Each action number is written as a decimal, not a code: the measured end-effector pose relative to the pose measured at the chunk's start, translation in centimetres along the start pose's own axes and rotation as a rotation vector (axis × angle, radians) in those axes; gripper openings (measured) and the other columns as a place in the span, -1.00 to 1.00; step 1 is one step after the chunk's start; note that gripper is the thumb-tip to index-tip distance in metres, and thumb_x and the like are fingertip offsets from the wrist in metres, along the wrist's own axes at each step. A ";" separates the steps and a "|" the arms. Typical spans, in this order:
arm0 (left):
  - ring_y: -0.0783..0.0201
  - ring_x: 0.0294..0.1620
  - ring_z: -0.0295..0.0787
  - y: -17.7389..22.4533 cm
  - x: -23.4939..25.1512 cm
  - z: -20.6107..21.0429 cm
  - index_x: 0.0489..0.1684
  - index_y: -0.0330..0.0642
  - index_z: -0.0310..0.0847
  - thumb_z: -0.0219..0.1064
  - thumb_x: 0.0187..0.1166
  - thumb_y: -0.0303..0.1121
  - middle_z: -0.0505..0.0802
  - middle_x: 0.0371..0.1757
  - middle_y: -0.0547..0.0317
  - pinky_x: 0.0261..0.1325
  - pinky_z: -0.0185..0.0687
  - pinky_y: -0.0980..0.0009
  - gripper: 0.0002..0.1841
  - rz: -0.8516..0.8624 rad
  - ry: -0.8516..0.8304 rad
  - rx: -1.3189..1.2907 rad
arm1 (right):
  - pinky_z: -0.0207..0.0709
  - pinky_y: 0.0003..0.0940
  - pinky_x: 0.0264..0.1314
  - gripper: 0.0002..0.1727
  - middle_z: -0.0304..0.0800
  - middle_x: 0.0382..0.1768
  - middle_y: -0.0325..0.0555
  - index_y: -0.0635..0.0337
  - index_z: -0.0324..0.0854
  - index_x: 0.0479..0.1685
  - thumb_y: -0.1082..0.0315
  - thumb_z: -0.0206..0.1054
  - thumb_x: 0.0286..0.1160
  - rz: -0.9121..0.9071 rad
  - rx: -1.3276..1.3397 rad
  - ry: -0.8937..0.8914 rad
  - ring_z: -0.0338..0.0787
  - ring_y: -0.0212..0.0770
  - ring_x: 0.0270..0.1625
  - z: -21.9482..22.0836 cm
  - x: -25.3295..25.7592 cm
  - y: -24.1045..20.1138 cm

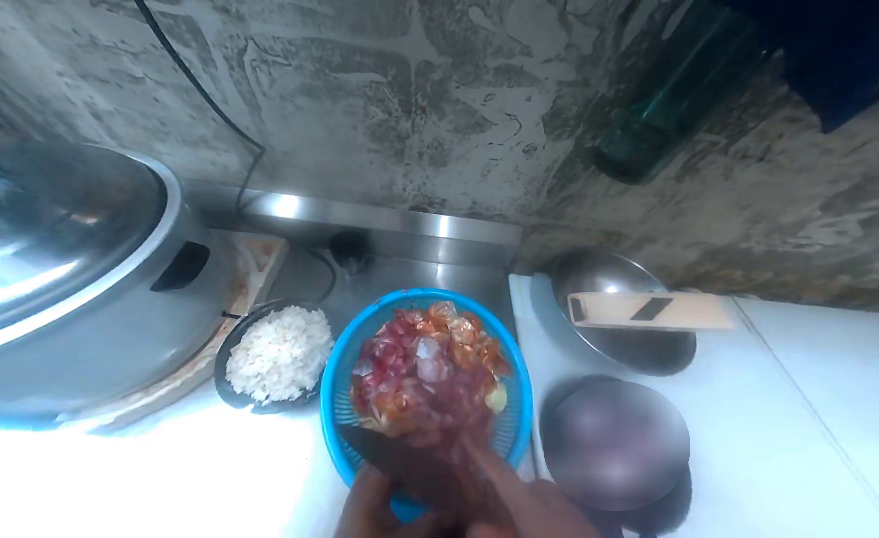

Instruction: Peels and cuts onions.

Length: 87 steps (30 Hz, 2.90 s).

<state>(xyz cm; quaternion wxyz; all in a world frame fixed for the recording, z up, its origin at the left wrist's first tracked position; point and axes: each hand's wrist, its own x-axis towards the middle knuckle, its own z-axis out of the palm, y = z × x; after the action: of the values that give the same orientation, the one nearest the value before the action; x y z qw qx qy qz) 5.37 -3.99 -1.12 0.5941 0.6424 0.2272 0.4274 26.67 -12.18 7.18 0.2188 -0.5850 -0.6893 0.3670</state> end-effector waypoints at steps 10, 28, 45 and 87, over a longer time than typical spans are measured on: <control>0.12 0.51 0.61 0.2 -0.3 0.1 0.47 -0.01 0.58 0.67 0.25 -0.48 0.57 0.59 0.13 0.40 0.76 0.09 -0.32 0.041 -0.022 -0.050 | 0.57 -0.25 -0.45 -0.31 0.67 -0.37 -0.07 0.22 0.21 0.74 -0.07 0.04 0.82 0.049 0.447 0.045 0.60 -0.26 -0.50 0.2 -0.3 1.7; 0.02 0.66 0.42 0.3 0.5 1.8 0.80 -0.18 0.13 0.46 0.48 -0.38 0.40 0.74 -0.02 0.65 0.44 0.01 -0.18 -0.039 -0.126 -0.521 | 0.54 -0.46 -0.46 -0.43 0.67 -0.41 -0.19 0.20 0.42 0.50 -0.07 0.08 0.80 -0.045 0.644 0.171 0.60 -0.41 -0.49 1.3 0.0 2.3; 0.22 0.22 0.81 -0.4 0.6 2.0 0.55 -0.13 0.38 0.61 0.27 -0.54 0.81 0.29 0.17 0.28 0.78 0.18 -0.25 -0.238 0.267 -0.509 | 0.73 -0.05 -0.20 -0.04 0.79 -0.27 0.04 0.44 -0.26 0.86 -0.10 0.06 0.78 0.072 0.318 0.008 0.77 -0.14 -0.35 1.5 0.3 1.5; 0.05 0.42 0.73 1.3 -0.4 0.6 0.62 -0.36 0.42 0.63 0.35 -0.45 0.66 0.54 -0.07 0.40 0.77 0.01 -0.25 -0.019 0.015 -0.046 | 0.64 -0.28 -0.27 -0.24 0.68 -0.17 -0.04 0.37 0.19 0.62 -0.16 0.01 0.79 -0.020 0.506 0.035 0.66 -0.31 -0.33 1.6 1.6 2.1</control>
<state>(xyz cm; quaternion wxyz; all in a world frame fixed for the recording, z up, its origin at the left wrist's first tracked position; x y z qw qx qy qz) 5.30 -4.92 0.06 0.6111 0.6231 0.2280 0.4317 26.53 -10.92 4.37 0.3738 -0.5110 -0.5775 0.5154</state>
